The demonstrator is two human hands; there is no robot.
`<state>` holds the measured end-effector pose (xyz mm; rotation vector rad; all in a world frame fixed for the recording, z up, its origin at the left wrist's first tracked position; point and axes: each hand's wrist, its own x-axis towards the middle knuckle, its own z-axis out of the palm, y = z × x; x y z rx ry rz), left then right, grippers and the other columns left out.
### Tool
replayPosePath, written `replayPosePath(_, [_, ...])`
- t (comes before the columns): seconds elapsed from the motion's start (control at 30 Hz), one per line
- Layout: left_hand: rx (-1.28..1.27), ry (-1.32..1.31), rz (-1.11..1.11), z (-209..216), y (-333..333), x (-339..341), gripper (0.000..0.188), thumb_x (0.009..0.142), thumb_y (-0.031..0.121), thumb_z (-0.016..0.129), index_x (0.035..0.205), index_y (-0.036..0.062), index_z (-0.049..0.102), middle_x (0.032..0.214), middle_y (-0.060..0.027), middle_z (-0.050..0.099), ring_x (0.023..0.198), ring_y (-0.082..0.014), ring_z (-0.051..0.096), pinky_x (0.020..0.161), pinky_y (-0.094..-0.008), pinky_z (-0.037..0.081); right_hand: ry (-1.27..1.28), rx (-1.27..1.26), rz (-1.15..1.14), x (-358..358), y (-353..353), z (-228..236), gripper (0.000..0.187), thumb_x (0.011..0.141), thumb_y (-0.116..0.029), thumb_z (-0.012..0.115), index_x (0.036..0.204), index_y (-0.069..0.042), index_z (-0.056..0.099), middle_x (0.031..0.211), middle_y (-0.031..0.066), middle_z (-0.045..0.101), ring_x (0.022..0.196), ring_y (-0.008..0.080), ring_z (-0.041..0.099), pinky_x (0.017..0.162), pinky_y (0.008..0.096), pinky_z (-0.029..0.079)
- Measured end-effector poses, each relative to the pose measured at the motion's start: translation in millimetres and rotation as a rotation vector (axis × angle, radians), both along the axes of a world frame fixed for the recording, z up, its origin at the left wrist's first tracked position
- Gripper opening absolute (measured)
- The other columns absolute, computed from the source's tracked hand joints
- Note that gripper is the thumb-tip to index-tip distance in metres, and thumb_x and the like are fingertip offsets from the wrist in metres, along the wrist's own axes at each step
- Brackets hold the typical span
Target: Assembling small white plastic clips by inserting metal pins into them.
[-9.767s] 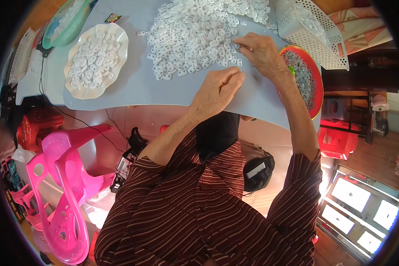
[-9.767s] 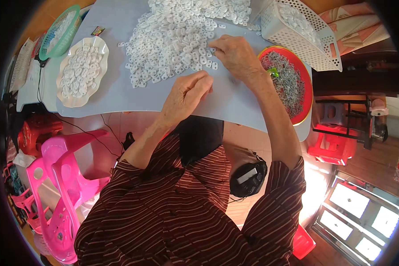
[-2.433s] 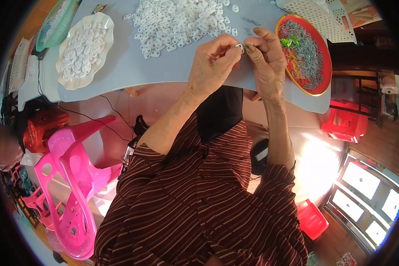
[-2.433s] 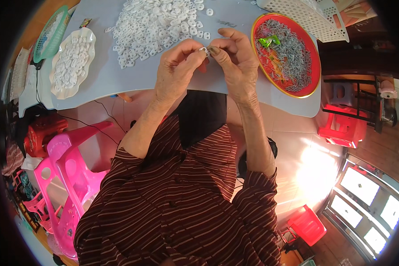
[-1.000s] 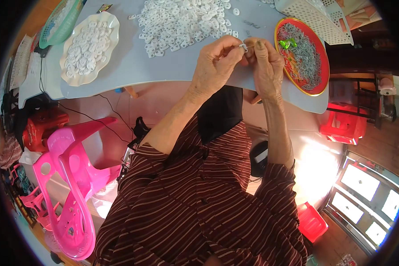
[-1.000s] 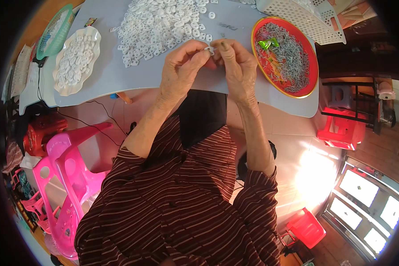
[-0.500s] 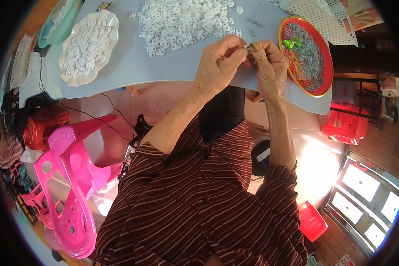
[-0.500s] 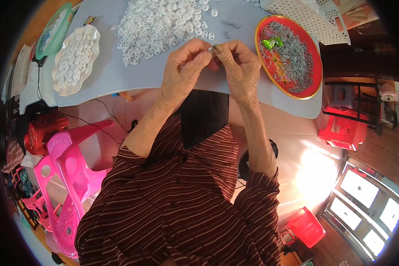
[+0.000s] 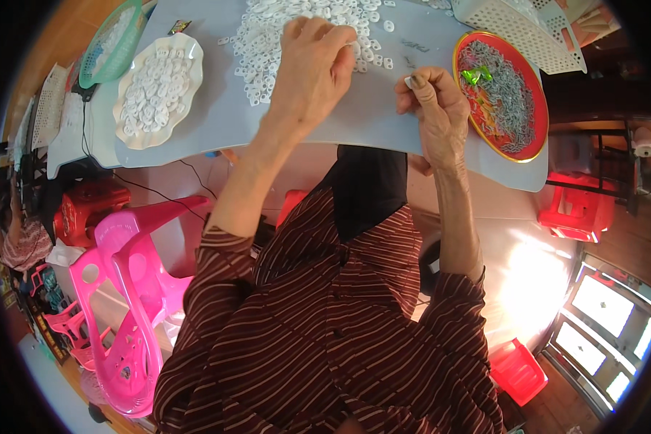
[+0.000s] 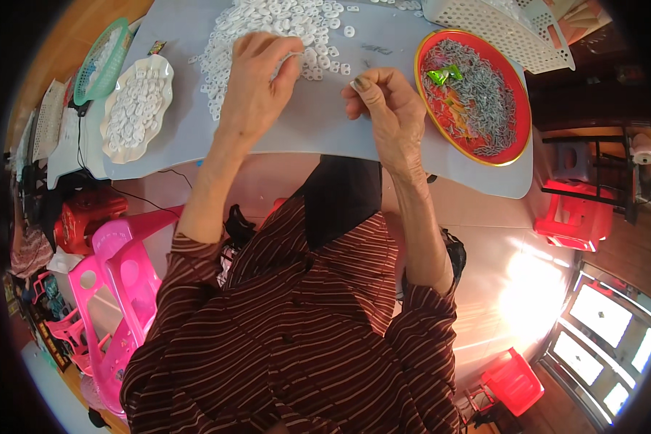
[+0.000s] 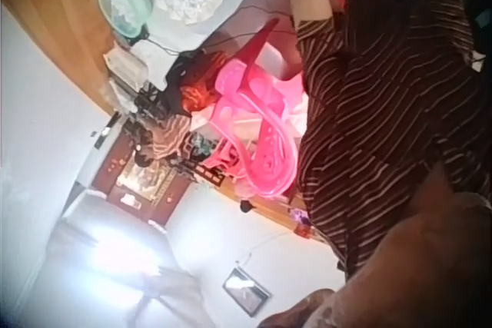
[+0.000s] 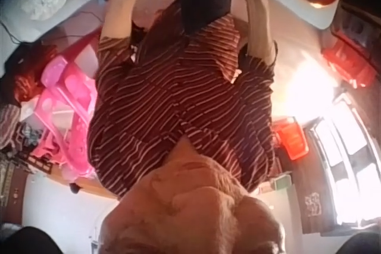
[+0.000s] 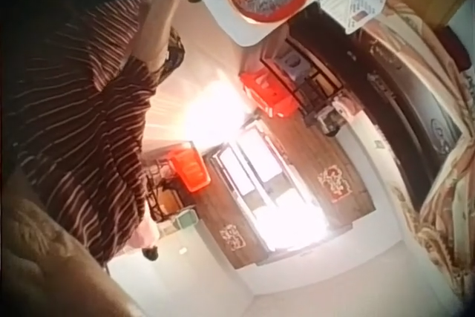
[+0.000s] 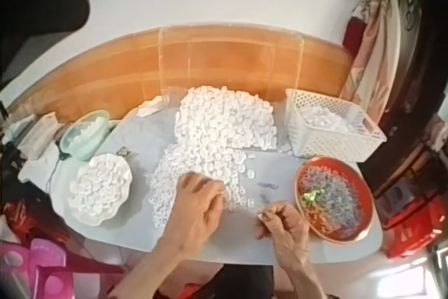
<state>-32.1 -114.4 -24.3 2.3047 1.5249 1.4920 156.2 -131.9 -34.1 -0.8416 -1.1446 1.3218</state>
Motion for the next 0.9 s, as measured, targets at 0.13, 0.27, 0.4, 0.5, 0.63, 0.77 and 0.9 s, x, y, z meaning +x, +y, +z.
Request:
replayPosePath(0.13, [-0.058,0.455,0.035,8.6,14.7,-1.7,0.023,0.073,0.004,0.067,0.096,0.0059,0.063,0.115,-0.0078,0.051,0.113,-0.0306,0.041,0.093,-0.0408,0.039,-0.050,-0.001,0.022,2.1,-0.5,-0.2,0.018,0.091,-0.016,0.061,0.092,0.003,0.061,0.078,0.0078,0.063,0.063,0.0091,0.053,0.060,0.0217,0.045])
replayPosePath(0.27, [-0.125,0.512,-0.036,2.2,26.7,-5.2,0.023,0.072,0.003,0.068,0.095,0.0059,0.063,0.116,-0.0070,0.050,0.114,-0.0302,0.040,0.096,-0.0410,0.037,-0.068,0.036,0.034,2.0,-1.5,0.0,0.018,0.090,-0.014,0.062,0.094,0.003,0.063,0.077,0.0067,0.062,0.063,0.0082,0.052,0.060,0.0208,0.044])
replayPosePath(0.4, [-0.153,0.377,-0.136,-1.9,34.5,-6.0,0.021,0.073,0.002,0.068,0.093,0.0049,0.062,0.107,-0.0056,0.055,0.108,-0.0280,0.045,0.094,-0.0396,0.039,-0.065,0.037,0.024,2.0,-1.7,-0.9,0.018,0.090,-0.014,0.062,0.096,0.003,0.065,0.078,0.0056,0.062,0.063,0.0077,0.052,0.060,0.0203,0.044])
replayPosePath(0.5, [-0.167,0.175,-0.213,5.7,30.5,-0.2,0.014,0.078,0.008,0.066,0.091,0.0038,0.063,0.092,-0.0053,0.059,0.097,-0.0250,0.051,0.085,-0.0349,0.042,-0.067,0.055,-0.011,4.4,-0.4,-5.8,0.018,0.089,-0.013,0.063,0.099,0.002,0.066,0.080,0.0040,0.062,0.066,0.0076,0.052,0.062,0.0204,0.044])
replayPosePath(0.63, [-0.734,-0.746,-0.430,17.9,7.6,14.8,0.015,0.085,0.016,0.062,0.086,0.0020,0.065,0.073,-0.0031,0.062,0.076,-0.0150,0.057,0.072,-0.0269,0.044,-0.111,0.105,-0.042,5.1,-0.5,-6.8,0.019,0.088,-0.010,0.063,0.103,0.002,0.066,0.084,0.0026,0.062,0.069,0.0083,0.053,0.066,0.0208,0.044])
replayPosePath(0.77, [-0.843,-0.973,-0.482,15.3,1.7,19.4,0.015,0.086,0.017,0.062,0.086,0.0023,0.066,0.074,-0.0037,0.063,0.069,-0.0097,0.055,0.068,-0.0249,0.044,-0.051,0.121,-0.037,1.2,-1.6,-5.3,0.021,0.089,-0.009,0.062,0.106,0.001,0.065,0.086,0.0034,0.062,0.071,0.0094,0.054,0.068,0.0217,0.046])
replayPosePath(0.9, [-0.866,-1.039,-0.523,10.7,2.1,21.7,0.015,0.086,0.017,0.062,0.084,0.0026,0.067,0.073,-0.0033,0.062,0.070,-0.0100,0.055,0.068,-0.0246,0.044,-0.095,0.149,-0.043,-0.9,-1.4,-2.6,0.025,0.088,-0.007,0.061,0.112,0.001,0.061,0.087,0.0043,0.063,0.072,0.0096,0.057,0.069,0.0221,0.048])
